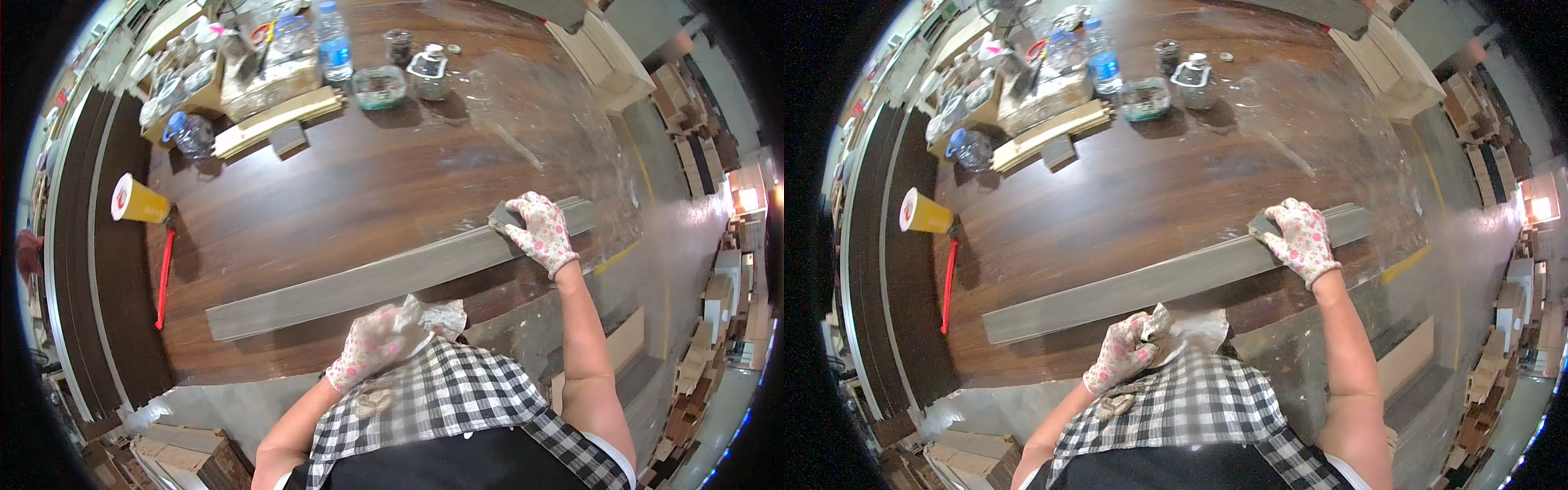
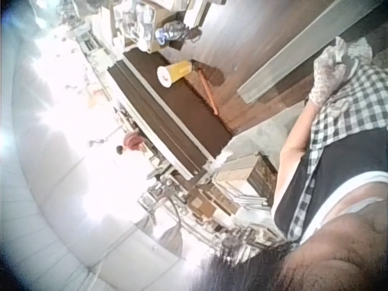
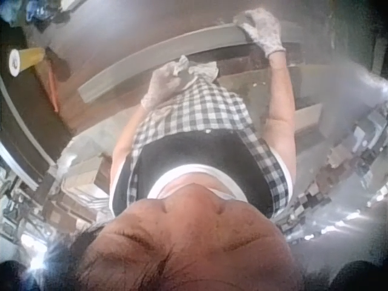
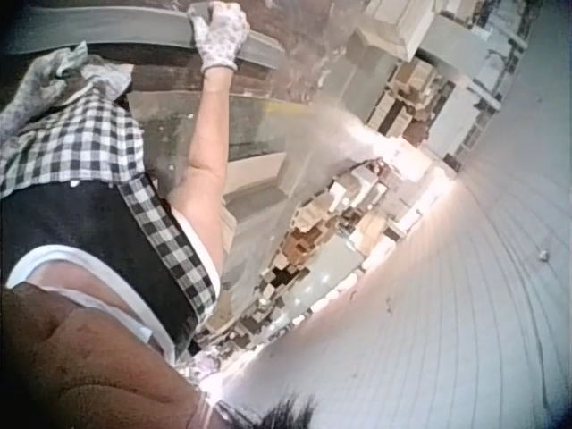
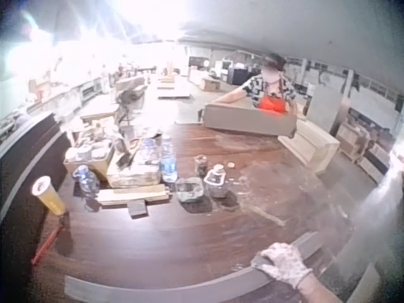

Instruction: The person sands and wipes down long pieces of wood trim at a workbench using a sanding block and a cloth.

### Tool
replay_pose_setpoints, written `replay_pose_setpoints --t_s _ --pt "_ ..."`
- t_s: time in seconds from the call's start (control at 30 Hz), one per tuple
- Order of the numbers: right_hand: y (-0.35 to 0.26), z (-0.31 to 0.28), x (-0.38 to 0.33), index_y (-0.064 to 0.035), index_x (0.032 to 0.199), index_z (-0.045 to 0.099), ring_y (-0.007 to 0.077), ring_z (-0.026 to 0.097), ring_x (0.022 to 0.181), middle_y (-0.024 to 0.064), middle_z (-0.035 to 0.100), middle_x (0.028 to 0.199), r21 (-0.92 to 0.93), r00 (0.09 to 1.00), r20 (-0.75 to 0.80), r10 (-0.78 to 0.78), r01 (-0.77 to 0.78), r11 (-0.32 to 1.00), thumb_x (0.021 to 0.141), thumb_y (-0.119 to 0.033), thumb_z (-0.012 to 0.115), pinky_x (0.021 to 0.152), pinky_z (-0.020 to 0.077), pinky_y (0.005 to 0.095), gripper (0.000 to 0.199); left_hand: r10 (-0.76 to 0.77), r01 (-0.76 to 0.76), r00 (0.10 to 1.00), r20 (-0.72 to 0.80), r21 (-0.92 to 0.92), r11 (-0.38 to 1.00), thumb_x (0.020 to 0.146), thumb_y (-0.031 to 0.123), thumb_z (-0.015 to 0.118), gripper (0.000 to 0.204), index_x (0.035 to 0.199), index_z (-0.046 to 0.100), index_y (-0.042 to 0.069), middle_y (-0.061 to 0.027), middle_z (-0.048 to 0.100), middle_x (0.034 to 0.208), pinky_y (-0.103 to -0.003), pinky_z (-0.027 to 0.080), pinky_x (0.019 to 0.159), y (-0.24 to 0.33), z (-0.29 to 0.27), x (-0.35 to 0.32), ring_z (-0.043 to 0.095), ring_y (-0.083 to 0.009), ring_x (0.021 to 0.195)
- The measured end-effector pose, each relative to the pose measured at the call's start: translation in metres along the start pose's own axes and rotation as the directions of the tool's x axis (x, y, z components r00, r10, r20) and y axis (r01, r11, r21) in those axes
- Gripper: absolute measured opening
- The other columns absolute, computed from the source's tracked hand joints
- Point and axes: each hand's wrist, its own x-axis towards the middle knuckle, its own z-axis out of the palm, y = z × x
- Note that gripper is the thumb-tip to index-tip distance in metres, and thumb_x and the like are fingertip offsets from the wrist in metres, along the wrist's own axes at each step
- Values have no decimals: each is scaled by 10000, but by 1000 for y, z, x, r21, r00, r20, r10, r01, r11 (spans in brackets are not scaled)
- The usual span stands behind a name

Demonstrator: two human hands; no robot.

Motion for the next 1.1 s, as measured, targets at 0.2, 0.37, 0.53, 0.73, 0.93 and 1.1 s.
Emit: replay_pose_setpoints --t_s 0.2,0.37,0.53,0.73,0.93,1.1 --pt "-37 22 5 -138 986 675 250 630 921 79 634 938 216 953 -24 -301 299 930 764 -361 727 782 509 386 319 70 -69 997 -15 81 994 728 99 690 462 1180 610 43 -179 642 1092 -381 524 797 39 53 55 642 -353 903" --pt "67 -4 -5 -81 1014 674 298 631 972 112 666 996 248 981 40 -192 176 953 782 -338 721 855 506 401 350 126 -98 985 -114 223 970 712 86 682 460 1165 617 37 -230 638 1057 -425 521 783 38 73 70 633 -406 910" --pt "201 -38 -32 -110 1003 693 288 635 968 104 662 980 43 975 86 207 -211 977 760 -473 751 866 503 387 440 108 -93 993 -50 235 967 716 71 666 416 1129 627 39 -216 637 994 -444 517 757 48 82 91 614 -424 877" --pt "280 -49 -43 -89 1088 674 309 632 1014 132 662 1086 -243 852 -115 511 -523 817 785 -442 736 878 498 433 469 -11 0 996 -90 -131 991 806 15 639 339 1145 625 23 -110 682 1020 -344 519 834 63 91 106 659 -224 898" --pt "156 7 -45 9 1303 554 200 560 1175 102 597 1274 930 685 -246 685 -34 367 878 -46 670 1036 435 338 444 542 -558 763 -353 62 827 758 116 747 525 1254 581 64 -142 598 1250 -390 510 864 86 101 144 606 -256 1047" --pt "76 84 -40 3 1343 504 202 542 1203 101 566 1309 968 627 -240 741 102 228 876 37 649 1063 422 345 490 233 -253 962 141 782 570 731 267 717 629 1338 565 198 -86 478 1454 -507 367 1047 51 106 139 459 -353 1302"
